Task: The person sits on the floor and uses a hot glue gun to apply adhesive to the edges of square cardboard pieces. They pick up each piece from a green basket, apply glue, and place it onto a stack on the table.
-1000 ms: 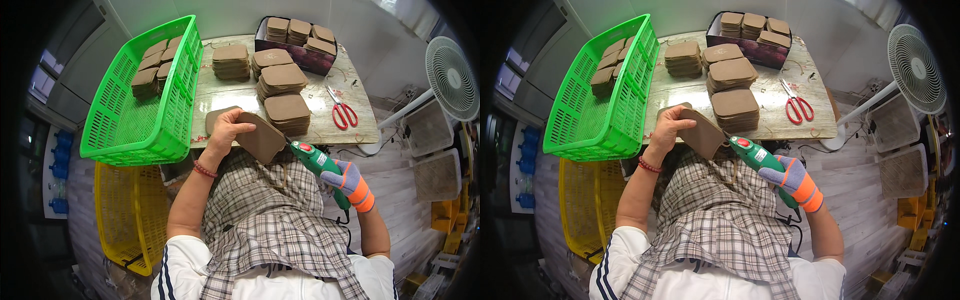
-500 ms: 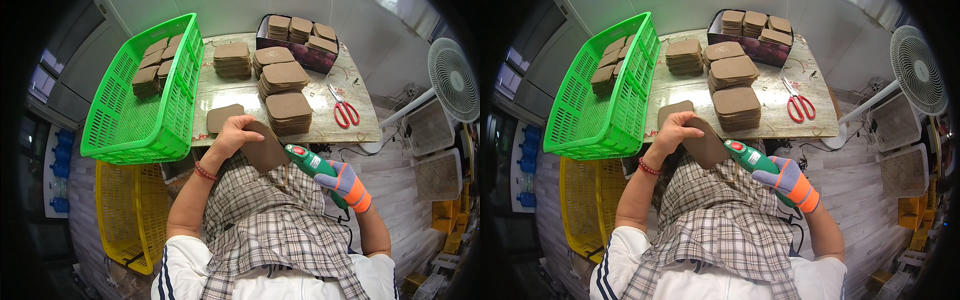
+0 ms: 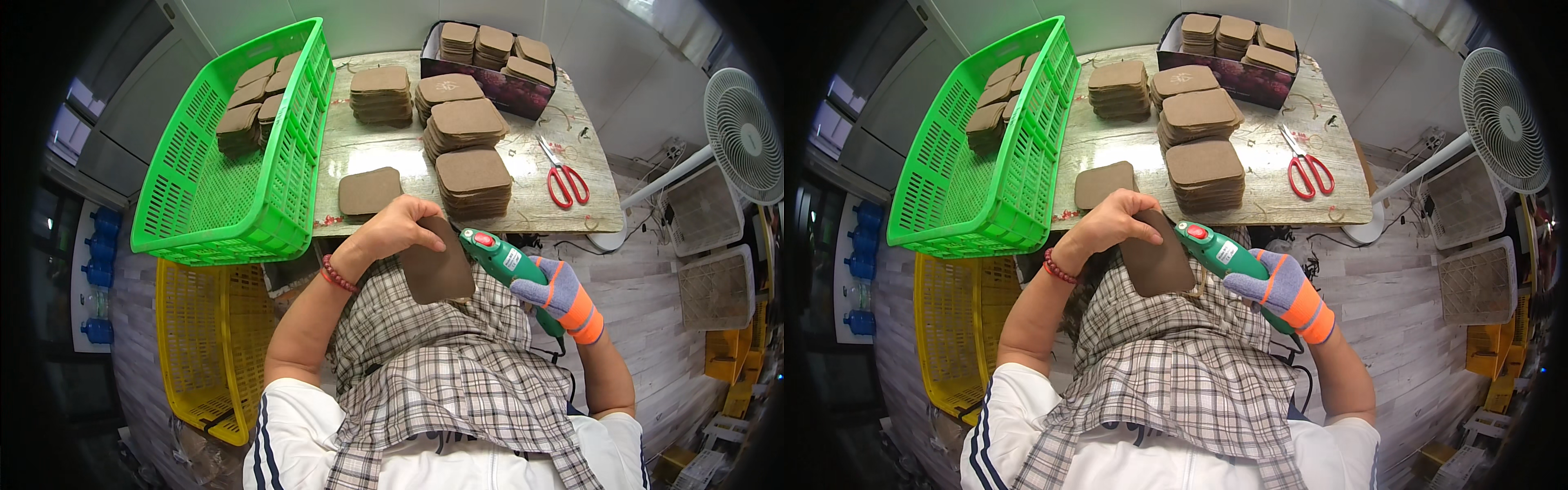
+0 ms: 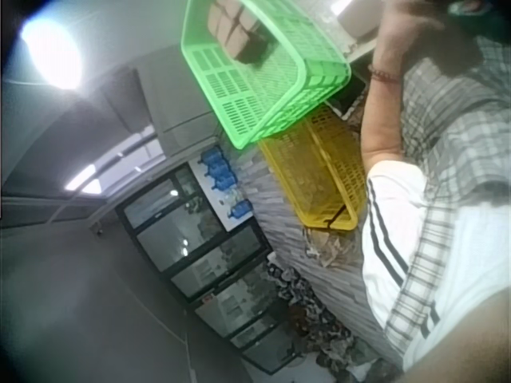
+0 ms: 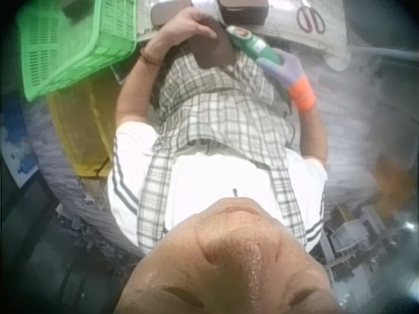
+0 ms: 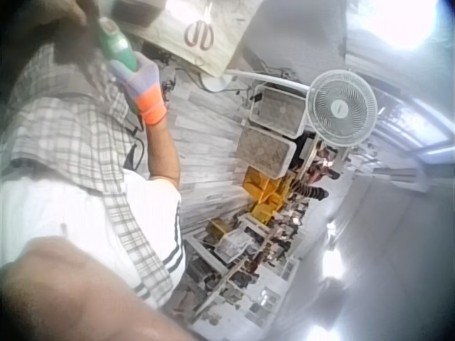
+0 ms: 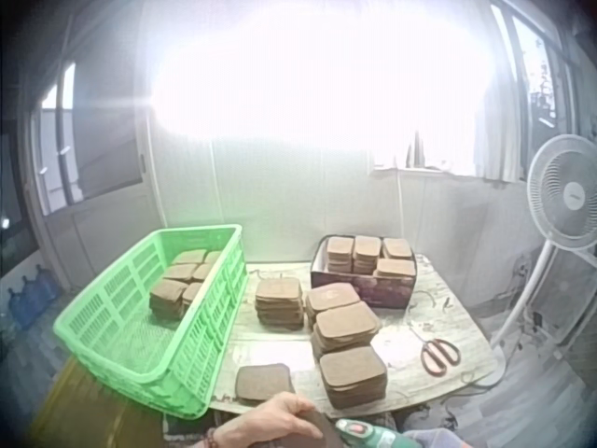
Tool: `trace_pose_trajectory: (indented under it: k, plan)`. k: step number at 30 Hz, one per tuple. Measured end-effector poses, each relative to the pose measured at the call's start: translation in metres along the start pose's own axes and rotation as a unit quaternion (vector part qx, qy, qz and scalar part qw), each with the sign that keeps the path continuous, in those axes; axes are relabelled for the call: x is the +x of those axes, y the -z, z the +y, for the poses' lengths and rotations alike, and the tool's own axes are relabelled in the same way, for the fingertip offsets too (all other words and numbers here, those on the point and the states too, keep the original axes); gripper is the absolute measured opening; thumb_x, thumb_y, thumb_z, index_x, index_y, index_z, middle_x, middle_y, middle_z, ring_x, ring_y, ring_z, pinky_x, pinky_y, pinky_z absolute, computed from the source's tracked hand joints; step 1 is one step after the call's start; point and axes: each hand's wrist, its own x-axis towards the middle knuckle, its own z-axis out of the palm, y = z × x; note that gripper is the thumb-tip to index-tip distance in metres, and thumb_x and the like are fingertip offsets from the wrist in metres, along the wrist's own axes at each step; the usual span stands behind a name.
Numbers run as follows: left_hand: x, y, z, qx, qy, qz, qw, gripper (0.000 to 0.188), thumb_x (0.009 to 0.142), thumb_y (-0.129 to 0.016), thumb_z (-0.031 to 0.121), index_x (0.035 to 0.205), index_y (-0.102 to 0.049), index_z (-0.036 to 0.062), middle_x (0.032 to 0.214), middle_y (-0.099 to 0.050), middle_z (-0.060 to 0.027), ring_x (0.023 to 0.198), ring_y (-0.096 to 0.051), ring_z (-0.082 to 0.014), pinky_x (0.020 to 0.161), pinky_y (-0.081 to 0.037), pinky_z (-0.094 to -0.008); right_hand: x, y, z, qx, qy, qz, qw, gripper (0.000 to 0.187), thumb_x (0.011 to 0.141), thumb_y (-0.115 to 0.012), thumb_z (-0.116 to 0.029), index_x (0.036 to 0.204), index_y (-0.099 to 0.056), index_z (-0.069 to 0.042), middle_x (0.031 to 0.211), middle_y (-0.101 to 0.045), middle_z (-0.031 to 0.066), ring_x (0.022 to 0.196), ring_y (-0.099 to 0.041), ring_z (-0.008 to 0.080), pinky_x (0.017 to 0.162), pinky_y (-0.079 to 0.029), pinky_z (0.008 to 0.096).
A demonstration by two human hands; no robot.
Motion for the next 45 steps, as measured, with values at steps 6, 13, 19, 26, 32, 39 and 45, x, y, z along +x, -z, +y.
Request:
trace_pose_trajectory:
  k: [6, 13, 19, 26, 32, 39, 45]
  plan:
    - [0.006, -0.011, -0.010, -0.006, -0.012, -0.041, 0.999, 0.033, 0.070, -0.072, -0.004, 0.100, -0.061, 0.0028, 0.094, -0.062, 0.0007, 0.078, -0.056, -0.0060, 0.074, -0.046, -0.0211, 0.008, -0.005, -0.004, 0.019, -0.010, -0.016, 1.000, 0.035, 0.080, -0.073, -0.029, 0.098, -0.061, -0.001, 0.065, -0.056, -0.0013, 0.052, -0.050, 0.0049, 0.048, -0.040, 0.0204]
    - [-0.007, 0.045, -0.062, -0.190, -0.095, 0.282, 0.936, 0.029, 0.082, -0.060, -0.005, 0.110, -0.055, -0.0006, 0.102, -0.063, -0.0071, 0.087, -0.060, -0.0133, 0.079, -0.049, -0.0258, 0.002, 0.013, 0.015, 0.013, 0.046, 0.074, 0.996, 0.031, 0.082, -0.071, -0.028, 0.093, -0.060, -0.001, 0.065, -0.056, -0.0004, 0.052, -0.051, 0.0061, 0.050, -0.042, 0.0218]
    - [0.012, 0.104, -0.124, 0.041, -0.092, 0.526, 0.845, 0.033, 0.078, -0.064, -0.001, 0.110, -0.056, 0.0010, 0.105, -0.061, -0.0121, 0.096, -0.057, -0.0229, 0.086, -0.046, -0.0345, 0.001, 0.020, 0.030, 0.025, 0.024, 0.105, 0.994, 0.028, 0.083, -0.069, -0.029, 0.088, -0.058, -0.003, 0.062, -0.057, 0.0016, 0.050, -0.052, 0.0078, 0.045, -0.040, 0.0225]
    - [0.049, 0.037, -0.053, 0.500, -0.166, 0.507, 0.682, 0.044, 0.072, -0.073, 0.020, 0.111, -0.061, 0.0050, 0.108, -0.056, -0.0109, 0.108, -0.045, -0.0273, 0.093, -0.034, -0.0395, -0.004, 0.023, 0.046, 0.064, 0.014, 0.134, 0.989, 0.025, 0.083, -0.069, -0.026, 0.087, -0.058, -0.004, 0.062, -0.056, 0.0011, 0.048, -0.050, 0.0074, 0.043, -0.038, 0.0225]
    - [0.098, 0.003, -0.027, 0.490, -0.164, 0.333, 0.789, 0.046, 0.072, -0.073, 0.032, 0.107, -0.064, 0.0029, 0.108, -0.056, -0.0119, 0.107, -0.046, -0.0283, 0.092, -0.035, -0.0405, -0.004, 0.024, 0.054, 0.056, 0.023, 0.153, 0.986, 0.026, 0.082, -0.072, -0.026, 0.090, -0.060, -0.004, 0.063, -0.056, -0.0019, 0.054, -0.049, 0.0044, 0.048, -0.037, 0.0209]
    - [0.103, -0.007, -0.005, 0.425, -0.087, 0.361, 0.825, 0.050, 0.060, -0.083, 0.026, 0.099, -0.061, 0.0033, 0.103, -0.051, -0.0124, 0.104, -0.042, -0.0303, 0.094, -0.035, -0.0393, -0.007, 0.029, 0.058, 0.042, 0.024, 0.184, 0.982, 0.026, 0.081, -0.072, -0.026, 0.090, -0.061, -0.004, 0.063, -0.056, -0.0021, 0.055, -0.049, 0.0041, 0.048, -0.038, 0.0213]
    - [0.093, -0.022, -0.012, -0.084, -0.238, 0.295, 0.922, 0.022, 0.077, -0.068, 0.001, 0.091, -0.051, 0.0049, 0.094, -0.055, -0.0066, 0.087, -0.052, -0.0188, 0.079, -0.045, -0.0299, -0.007, 0.030, 0.051, 0.063, 0.033, 0.206, 0.976, 0.026, 0.080, -0.072, -0.024, 0.092, -0.062, -0.003, 0.066, -0.059, -0.0008, 0.055, -0.051, 0.0041, 0.049, -0.040, 0.0214]
